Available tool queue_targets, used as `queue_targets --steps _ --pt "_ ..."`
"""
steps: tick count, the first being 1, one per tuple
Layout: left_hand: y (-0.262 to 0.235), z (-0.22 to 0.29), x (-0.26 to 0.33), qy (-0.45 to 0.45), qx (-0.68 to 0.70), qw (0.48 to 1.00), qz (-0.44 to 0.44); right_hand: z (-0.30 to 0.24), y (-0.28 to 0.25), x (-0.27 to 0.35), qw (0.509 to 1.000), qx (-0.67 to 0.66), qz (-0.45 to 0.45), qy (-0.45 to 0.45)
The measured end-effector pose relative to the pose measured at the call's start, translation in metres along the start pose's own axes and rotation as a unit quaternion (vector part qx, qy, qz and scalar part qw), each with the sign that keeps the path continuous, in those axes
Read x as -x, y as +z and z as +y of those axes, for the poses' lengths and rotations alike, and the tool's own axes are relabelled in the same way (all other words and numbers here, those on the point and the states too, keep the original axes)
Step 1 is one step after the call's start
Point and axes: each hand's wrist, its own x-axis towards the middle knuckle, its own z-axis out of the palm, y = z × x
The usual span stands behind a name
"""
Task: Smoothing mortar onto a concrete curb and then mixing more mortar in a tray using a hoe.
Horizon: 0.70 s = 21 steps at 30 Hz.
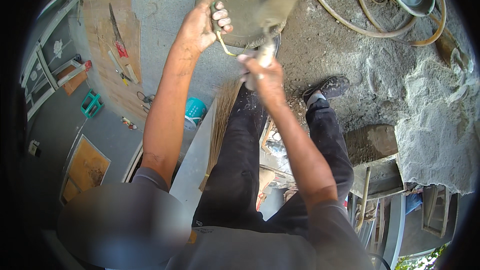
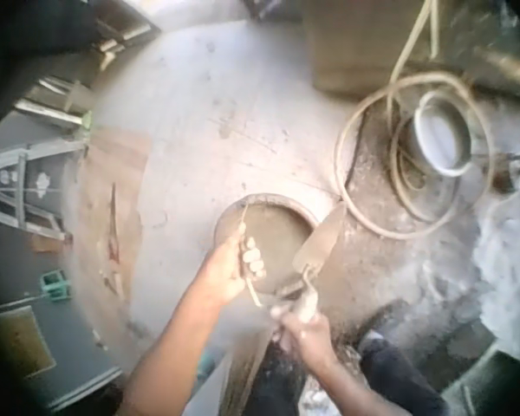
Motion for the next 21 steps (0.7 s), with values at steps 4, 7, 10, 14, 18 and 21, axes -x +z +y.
queue_targets --steps 4,7,10,14,18,21 --pt "0.018 -0.009 -0.004 0.04 -0.076 0.993 0.082 0.031 0.035 -0.019 0.994 -0.08 0.009 -0.07" --pt "0.022 -0.017 -0.006 0.088 -0.123 0.98 0.128 0.039 0.032 -0.027 0.987 -0.135 -0.027 -0.083" --pt "0.013 -0.027 -0.005 0.149 -0.117 0.975 0.119 0.036 0.026 -0.031 0.996 -0.061 -0.011 -0.069" --pt "0.009 -0.04 -0.005 0.183 -0.085 0.975 0.098 0.037 0.019 -0.034 0.997 -0.004 -0.025 -0.072" --pt "0.008 -0.084 0.012 0.206 -0.142 0.962 0.105 0.032 0.009 -0.044 0.996 -0.029 -0.043 -0.072" --pt "-0.017 -0.082 0.027 0.24 -0.216 0.936 0.14 0.043 0.014 -0.045 0.991 0.042 -0.105 -0.073"
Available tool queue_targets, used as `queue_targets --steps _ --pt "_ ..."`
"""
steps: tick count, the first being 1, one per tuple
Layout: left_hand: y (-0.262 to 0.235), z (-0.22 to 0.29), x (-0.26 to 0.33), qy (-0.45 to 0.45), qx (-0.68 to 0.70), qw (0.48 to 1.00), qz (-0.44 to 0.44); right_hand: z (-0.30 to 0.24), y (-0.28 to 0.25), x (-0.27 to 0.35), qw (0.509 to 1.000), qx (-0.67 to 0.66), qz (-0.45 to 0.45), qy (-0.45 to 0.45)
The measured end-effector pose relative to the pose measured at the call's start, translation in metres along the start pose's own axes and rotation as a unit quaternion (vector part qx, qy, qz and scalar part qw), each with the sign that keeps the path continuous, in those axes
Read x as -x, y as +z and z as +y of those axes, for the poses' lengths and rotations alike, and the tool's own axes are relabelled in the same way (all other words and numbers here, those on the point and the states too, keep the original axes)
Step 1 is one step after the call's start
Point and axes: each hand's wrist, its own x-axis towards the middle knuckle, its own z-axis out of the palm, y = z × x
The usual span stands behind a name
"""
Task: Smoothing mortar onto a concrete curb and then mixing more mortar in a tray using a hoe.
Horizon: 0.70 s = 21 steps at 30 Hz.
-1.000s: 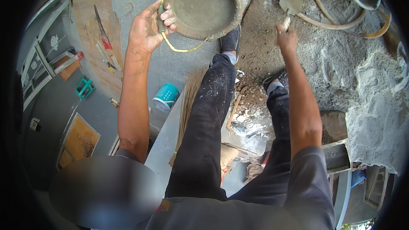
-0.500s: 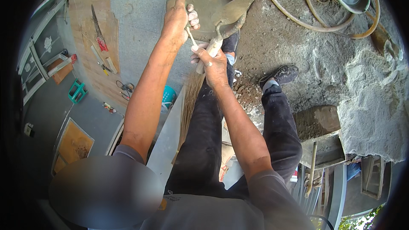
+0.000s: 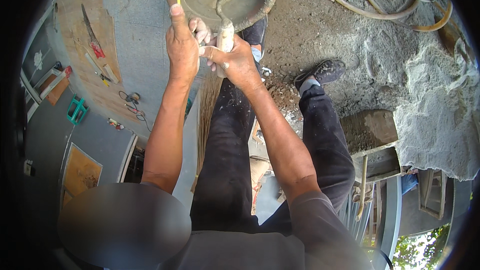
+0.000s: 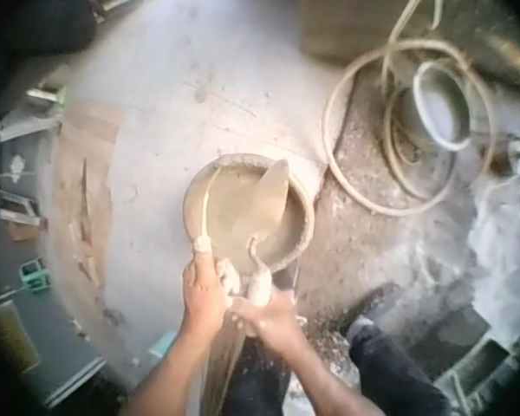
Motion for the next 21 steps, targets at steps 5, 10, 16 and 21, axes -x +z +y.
queue_targets --steps 5,10,16,21 --pt "0.01 -0.019 0.003 0.092 -0.115 0.983 0.113 0.001 -0.004 0.002 0.999 0.009 0.042 -0.024" --pt "-0.004 0.001 0.008 -0.026 0.011 0.998 0.052 -0.077 -0.027 0.051 0.983 0.154 0.1 0.002" --pt "-0.03 0.046 0.007 -0.177 0.126 0.976 -0.016 -0.156 -0.142 0.156 0.905 0.339 0.257 -0.002" --pt "-0.089 0.074 0.021 -0.202 0.186 0.961 -0.014 -0.226 -0.22 0.278 0.814 0.461 0.353 -0.007"
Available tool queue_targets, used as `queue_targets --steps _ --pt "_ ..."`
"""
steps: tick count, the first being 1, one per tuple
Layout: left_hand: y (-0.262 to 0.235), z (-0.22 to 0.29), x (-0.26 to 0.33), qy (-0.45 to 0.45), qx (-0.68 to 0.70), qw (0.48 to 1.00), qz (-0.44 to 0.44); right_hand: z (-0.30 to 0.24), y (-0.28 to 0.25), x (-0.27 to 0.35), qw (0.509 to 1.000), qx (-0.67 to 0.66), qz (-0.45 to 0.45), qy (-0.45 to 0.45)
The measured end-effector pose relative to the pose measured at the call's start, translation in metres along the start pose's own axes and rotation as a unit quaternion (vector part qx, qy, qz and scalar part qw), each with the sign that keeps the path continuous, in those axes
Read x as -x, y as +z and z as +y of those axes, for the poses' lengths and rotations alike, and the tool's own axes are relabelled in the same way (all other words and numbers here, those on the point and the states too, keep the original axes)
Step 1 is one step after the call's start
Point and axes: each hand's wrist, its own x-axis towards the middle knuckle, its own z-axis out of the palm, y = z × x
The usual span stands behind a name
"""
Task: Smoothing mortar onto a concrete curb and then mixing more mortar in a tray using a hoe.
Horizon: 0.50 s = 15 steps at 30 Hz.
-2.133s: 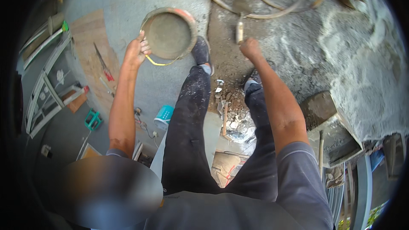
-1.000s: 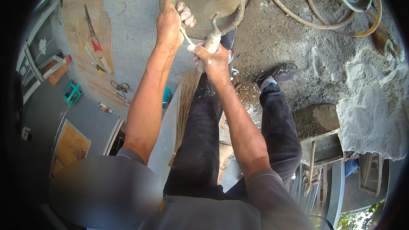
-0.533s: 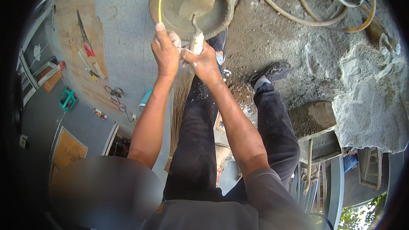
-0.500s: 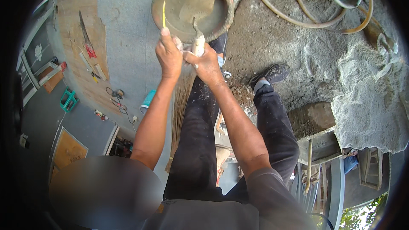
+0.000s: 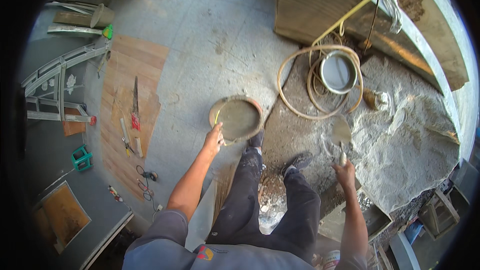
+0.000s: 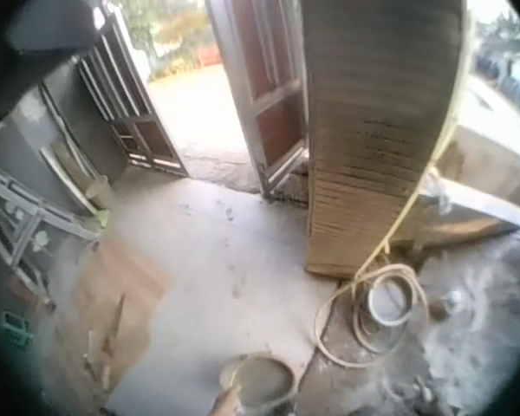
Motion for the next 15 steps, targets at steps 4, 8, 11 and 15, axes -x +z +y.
queue_targets --steps 4,8,11,15 --pt "-0.046 0.008 0.071 -0.039 0.031 0.998 0.03 0.024 -0.083 0.054 0.994 -0.04 0.045 0.094" --pt "-0.104 0.016 0.133 -0.05 0.075 0.993 0.072 -0.005 -0.123 0.106 0.989 -0.013 0.051 0.141" --pt "-0.129 0.012 0.156 -0.059 0.086 0.991 0.086 -0.005 -0.125 0.11 0.987 0.005 0.03 0.159" --pt "-0.162 0.018 0.166 -0.093 0.132 0.973 0.164 -0.005 -0.107 0.099 0.985 0.015 -0.015 0.168"
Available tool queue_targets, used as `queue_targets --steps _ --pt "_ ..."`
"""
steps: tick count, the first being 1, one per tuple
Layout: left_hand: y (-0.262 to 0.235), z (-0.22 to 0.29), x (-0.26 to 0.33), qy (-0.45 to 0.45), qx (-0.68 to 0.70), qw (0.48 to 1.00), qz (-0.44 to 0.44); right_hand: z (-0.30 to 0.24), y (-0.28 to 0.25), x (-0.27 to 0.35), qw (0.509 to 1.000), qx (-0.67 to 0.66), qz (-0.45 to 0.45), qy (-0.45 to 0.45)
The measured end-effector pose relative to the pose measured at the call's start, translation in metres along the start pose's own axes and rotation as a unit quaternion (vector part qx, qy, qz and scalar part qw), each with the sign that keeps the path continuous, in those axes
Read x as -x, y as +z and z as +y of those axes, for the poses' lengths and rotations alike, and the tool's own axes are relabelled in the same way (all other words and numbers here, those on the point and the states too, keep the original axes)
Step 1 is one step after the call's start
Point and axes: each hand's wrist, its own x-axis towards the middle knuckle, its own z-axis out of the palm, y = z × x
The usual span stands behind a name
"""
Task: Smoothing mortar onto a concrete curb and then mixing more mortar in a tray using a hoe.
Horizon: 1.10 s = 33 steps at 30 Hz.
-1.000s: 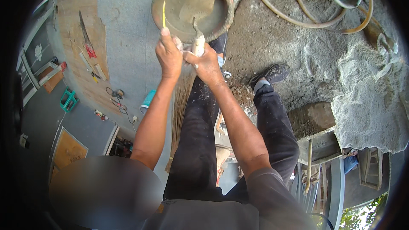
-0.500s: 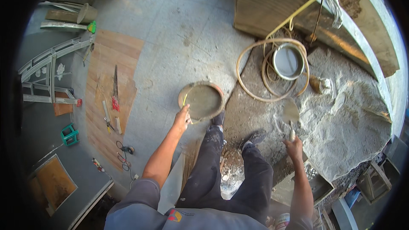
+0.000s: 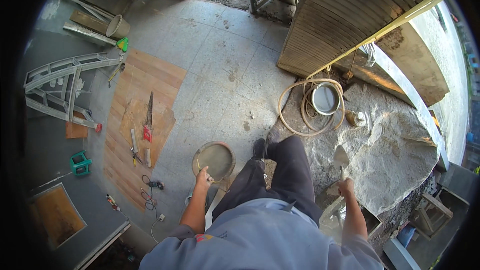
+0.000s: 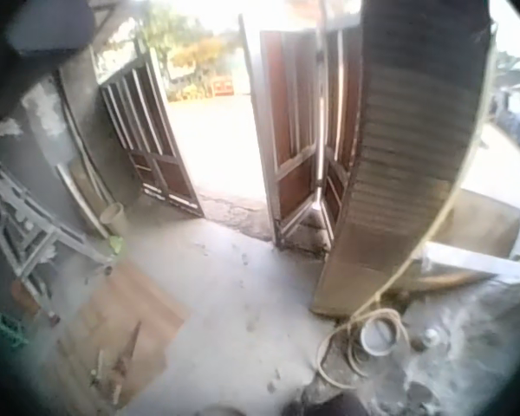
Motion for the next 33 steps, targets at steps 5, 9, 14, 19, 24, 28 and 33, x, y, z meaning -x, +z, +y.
queue_targets --steps 5,9,14,19,24,28,33 --pt "-0.064 0.016 -0.002 -0.006 0.071 0.997 0.005 -0.052 0.027 0.004 0.992 0.112 -0.059 -0.03" --pt "-0.08 0.042 0.017 -0.01 0.083 0.994 0.067 -0.105 0.039 0.007 0.983 0.158 -0.094 0.008" --pt "-0.13 0.087 0.029 -0.12 0.213 0.969 0.038 -0.206 0.071 0.006 0.971 0.209 -0.108 0.03" --pt "-0.12 0.122 0.02 -0.122 0.262 0.957 0.036 -0.354 0.103 -0.015 0.932 0.295 -0.16 -0.137" --pt "-0.091 0.184 -0.013 -0.112 0.31 0.941 0.078 -0.556 0.148 -0.009 0.911 0.31 -0.128 -0.239" --pt "-0.118 0.23 -0.056 0.108 0.047 0.993 -0.011 -0.683 0.184 0.026 0.934 0.212 -0.131 -0.255" --pt "-0.063 0.335 -0.08 -0.004 0.148 0.989 -0.002 -0.784 0.191 0.035 0.945 0.18 -0.096 -0.256"
